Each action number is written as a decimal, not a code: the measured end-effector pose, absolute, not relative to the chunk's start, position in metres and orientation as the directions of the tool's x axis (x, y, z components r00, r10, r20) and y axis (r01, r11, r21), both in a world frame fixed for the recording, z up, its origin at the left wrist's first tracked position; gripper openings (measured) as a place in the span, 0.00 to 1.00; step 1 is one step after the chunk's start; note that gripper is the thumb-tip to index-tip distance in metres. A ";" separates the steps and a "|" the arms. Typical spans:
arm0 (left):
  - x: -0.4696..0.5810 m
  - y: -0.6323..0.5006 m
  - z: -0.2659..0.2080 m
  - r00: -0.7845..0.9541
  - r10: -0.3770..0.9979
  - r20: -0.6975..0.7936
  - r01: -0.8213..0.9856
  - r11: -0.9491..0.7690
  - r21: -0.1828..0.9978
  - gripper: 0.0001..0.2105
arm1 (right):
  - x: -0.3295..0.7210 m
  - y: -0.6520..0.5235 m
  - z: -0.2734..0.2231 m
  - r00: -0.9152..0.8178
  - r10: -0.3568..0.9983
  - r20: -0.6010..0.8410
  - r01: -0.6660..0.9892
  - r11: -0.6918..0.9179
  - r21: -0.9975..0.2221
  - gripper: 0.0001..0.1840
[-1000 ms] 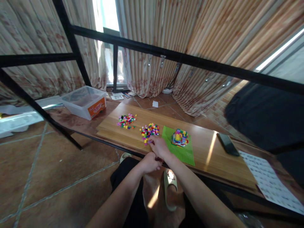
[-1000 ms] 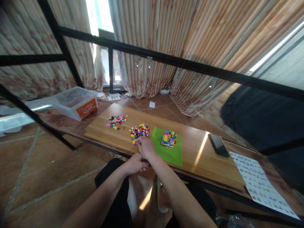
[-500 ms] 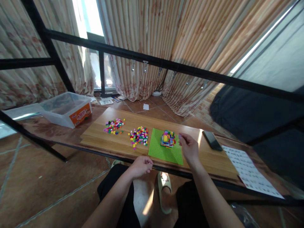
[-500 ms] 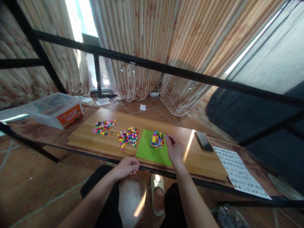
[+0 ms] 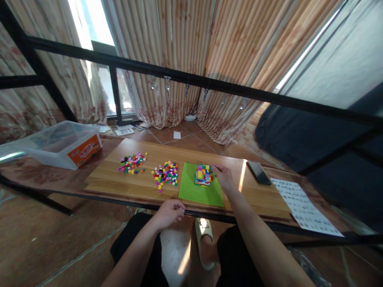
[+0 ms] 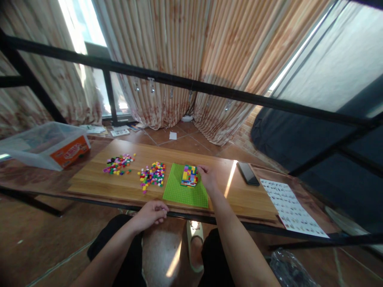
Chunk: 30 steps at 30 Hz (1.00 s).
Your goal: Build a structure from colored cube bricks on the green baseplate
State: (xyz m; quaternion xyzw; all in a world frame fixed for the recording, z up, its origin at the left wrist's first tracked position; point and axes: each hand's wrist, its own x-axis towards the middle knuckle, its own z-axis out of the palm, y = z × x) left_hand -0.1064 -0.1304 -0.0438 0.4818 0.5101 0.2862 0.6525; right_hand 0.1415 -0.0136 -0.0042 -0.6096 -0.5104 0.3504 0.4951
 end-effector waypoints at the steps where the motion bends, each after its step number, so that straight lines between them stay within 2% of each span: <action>1: -0.106 -0.130 -0.044 0.315 0.865 -0.390 0.117 0.373 0.921 0.08 | 0.142 -0.014 -0.005 0.223 0.972 0.071 0.264 0.010 -0.965 0.19; 9: -0.105 -0.130 -0.043 0.317 0.868 -0.382 0.117 0.364 0.924 0.06 | 0.144 -0.016 -0.009 0.168 0.985 -0.024 0.157 -0.051 -0.986 0.26; 22: -0.105 -0.129 -0.045 0.310 0.865 -0.394 0.136 0.369 0.919 0.06 | 0.146 -0.012 0.012 0.149 0.984 -0.097 0.200 -0.126 -0.972 0.20; 27: -0.106 -0.130 -0.040 0.314 0.869 -0.384 0.089 0.375 0.923 0.06 | 0.144 -0.021 0.008 0.228 0.973 -0.040 0.146 -0.074 -0.986 0.25; 30: -0.106 -0.130 -0.038 0.309 0.872 -0.379 0.055 0.382 0.923 0.07 | 0.144 -0.033 0.003 0.369 0.929 0.039 0.089 0.007 -0.996 0.28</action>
